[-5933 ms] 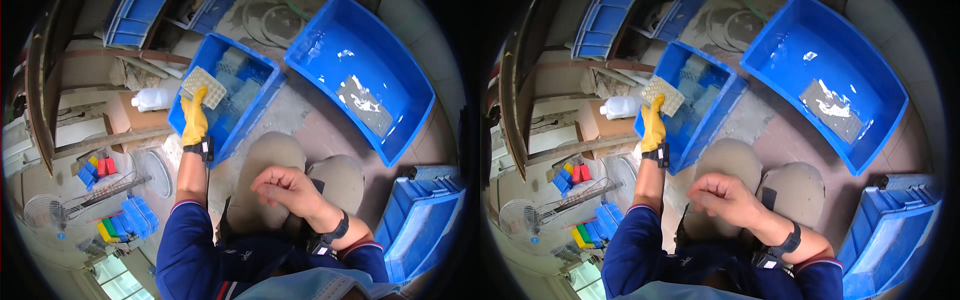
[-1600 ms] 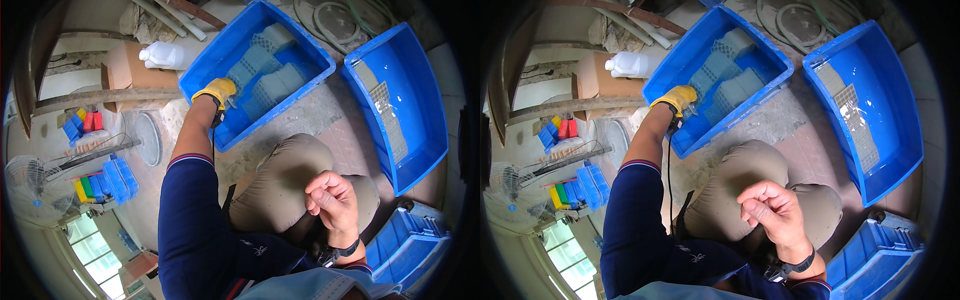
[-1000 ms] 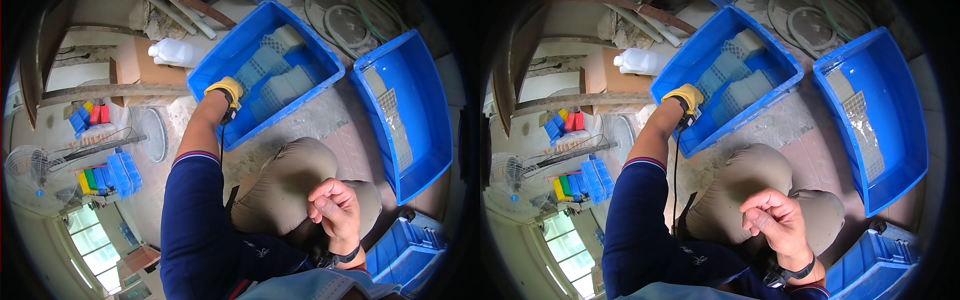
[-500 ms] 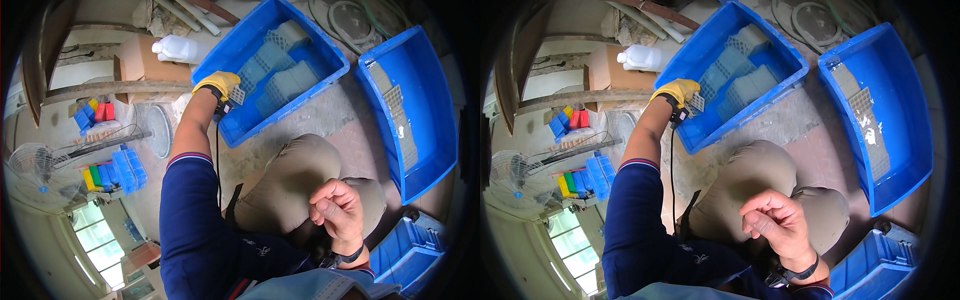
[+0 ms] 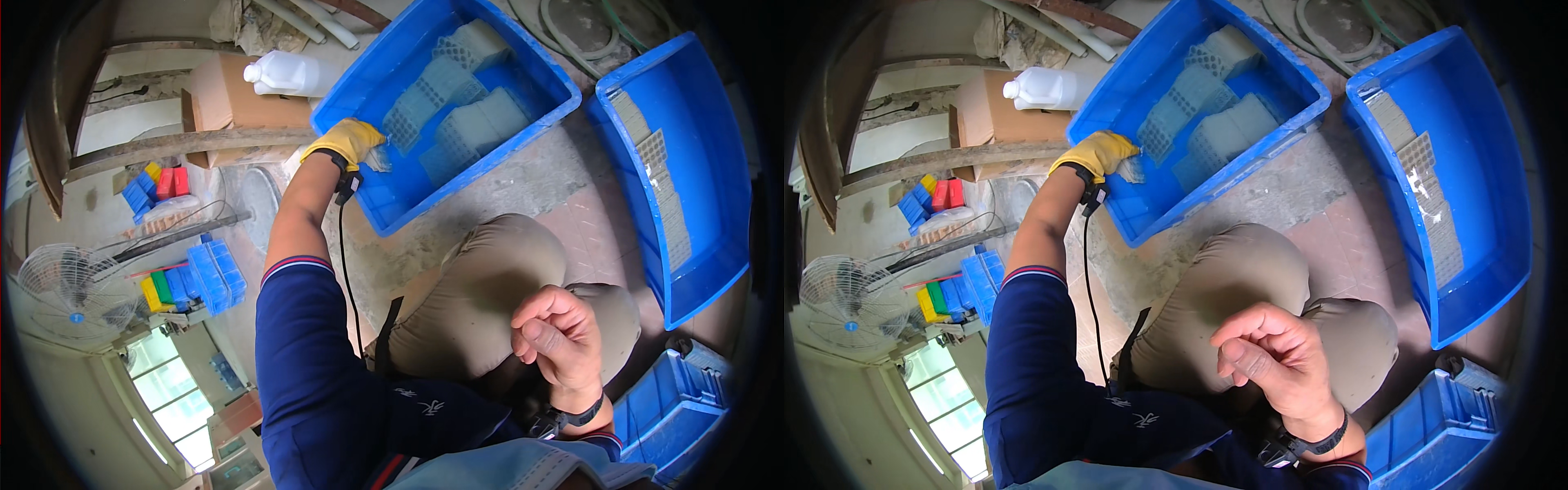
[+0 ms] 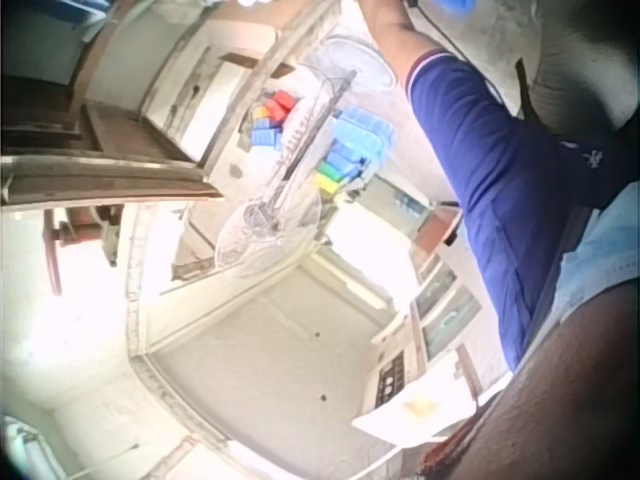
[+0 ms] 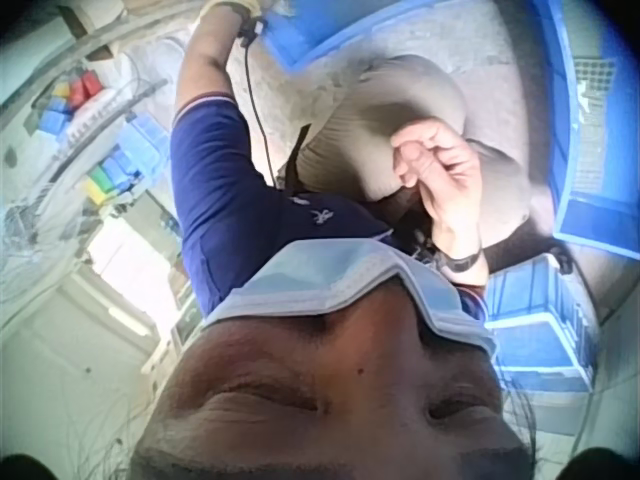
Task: Washing and sorting plastic grid components in blue bins.
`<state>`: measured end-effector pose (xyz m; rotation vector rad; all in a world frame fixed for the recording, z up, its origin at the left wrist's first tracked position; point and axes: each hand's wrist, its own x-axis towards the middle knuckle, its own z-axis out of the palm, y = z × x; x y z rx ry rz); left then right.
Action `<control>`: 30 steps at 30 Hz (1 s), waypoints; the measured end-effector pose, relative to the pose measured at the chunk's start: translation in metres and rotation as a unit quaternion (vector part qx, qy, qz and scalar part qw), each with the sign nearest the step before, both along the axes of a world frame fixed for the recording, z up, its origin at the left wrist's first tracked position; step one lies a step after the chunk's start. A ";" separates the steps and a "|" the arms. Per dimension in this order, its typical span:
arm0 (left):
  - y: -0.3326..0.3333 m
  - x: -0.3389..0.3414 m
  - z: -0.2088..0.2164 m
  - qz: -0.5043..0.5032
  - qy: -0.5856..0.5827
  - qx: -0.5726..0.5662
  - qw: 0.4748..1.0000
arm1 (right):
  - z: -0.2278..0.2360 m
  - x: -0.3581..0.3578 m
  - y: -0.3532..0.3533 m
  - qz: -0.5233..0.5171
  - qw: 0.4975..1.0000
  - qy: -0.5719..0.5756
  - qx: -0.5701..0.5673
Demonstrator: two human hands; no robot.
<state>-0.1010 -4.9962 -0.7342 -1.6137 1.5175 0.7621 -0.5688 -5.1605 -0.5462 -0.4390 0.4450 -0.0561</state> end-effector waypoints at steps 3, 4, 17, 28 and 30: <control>0.001 0.016 0.010 0.103 0.050 0.022 0.993 | 0.000 0.003 0.001 0.004 1.000 -0.005 0.005; 0.000 0.018 0.011 0.141 0.087 0.026 0.986 | 0.000 0.003 0.001 0.003 1.000 -0.005 0.008; -0.018 -0.021 -0.017 0.287 -0.254 -0.049 0.922 | -0.002 0.002 0.001 -0.002 1.000 0.013 -0.002; -0.031 -0.059 -0.011 0.210 -0.151 0.073 0.963 | 0.000 0.000 -0.003 -0.005 1.000 -0.011 0.002; -0.026 -0.068 -0.011 0.187 -0.120 0.068 0.973 | 0.001 -0.001 -0.004 -0.003 1.000 -0.018 0.002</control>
